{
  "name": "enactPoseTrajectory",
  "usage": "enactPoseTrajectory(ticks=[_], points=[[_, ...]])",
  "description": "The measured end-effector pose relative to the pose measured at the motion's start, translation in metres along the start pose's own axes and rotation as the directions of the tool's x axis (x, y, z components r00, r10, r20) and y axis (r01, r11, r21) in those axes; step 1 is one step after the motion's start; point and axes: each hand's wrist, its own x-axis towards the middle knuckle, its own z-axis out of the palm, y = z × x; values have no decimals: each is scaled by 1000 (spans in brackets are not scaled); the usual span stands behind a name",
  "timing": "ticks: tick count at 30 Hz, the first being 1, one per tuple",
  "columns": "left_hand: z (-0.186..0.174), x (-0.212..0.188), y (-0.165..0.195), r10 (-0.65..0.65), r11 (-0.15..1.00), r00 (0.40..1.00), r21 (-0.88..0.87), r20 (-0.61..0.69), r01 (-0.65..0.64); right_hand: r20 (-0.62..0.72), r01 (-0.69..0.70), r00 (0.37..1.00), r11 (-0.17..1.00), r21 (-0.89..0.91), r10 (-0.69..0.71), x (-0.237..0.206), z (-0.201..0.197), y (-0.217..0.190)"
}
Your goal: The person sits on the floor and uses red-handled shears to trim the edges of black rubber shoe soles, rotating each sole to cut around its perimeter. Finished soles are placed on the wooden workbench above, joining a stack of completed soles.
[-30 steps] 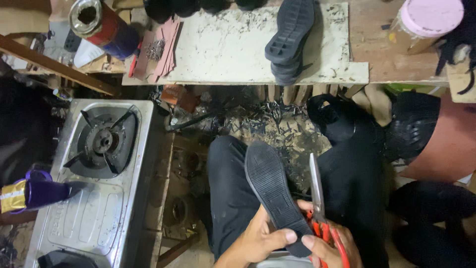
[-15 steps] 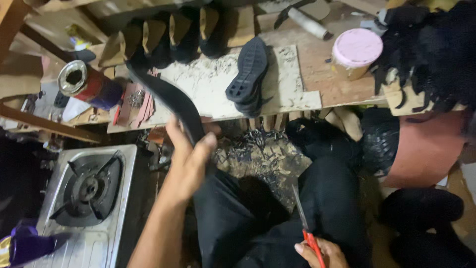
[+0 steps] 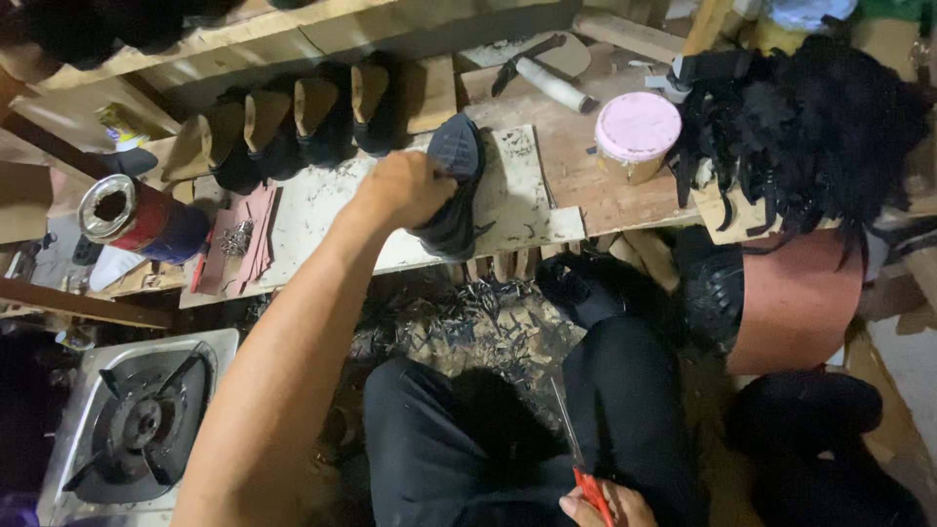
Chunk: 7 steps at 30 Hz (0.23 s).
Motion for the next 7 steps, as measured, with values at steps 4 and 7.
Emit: enactPoseTrajectory(ticks=[4, 7], points=[[-3, 14, 19, -92, 990, 994, 105, -65, 98, 20, -108, 994, 987, 115, 107, 6, 2, 0], [-7, 12, 34, -42, 997, 993, 74, 112, 34, 62, -223, 975, 954, 201, 215, 47, -29, -39]])
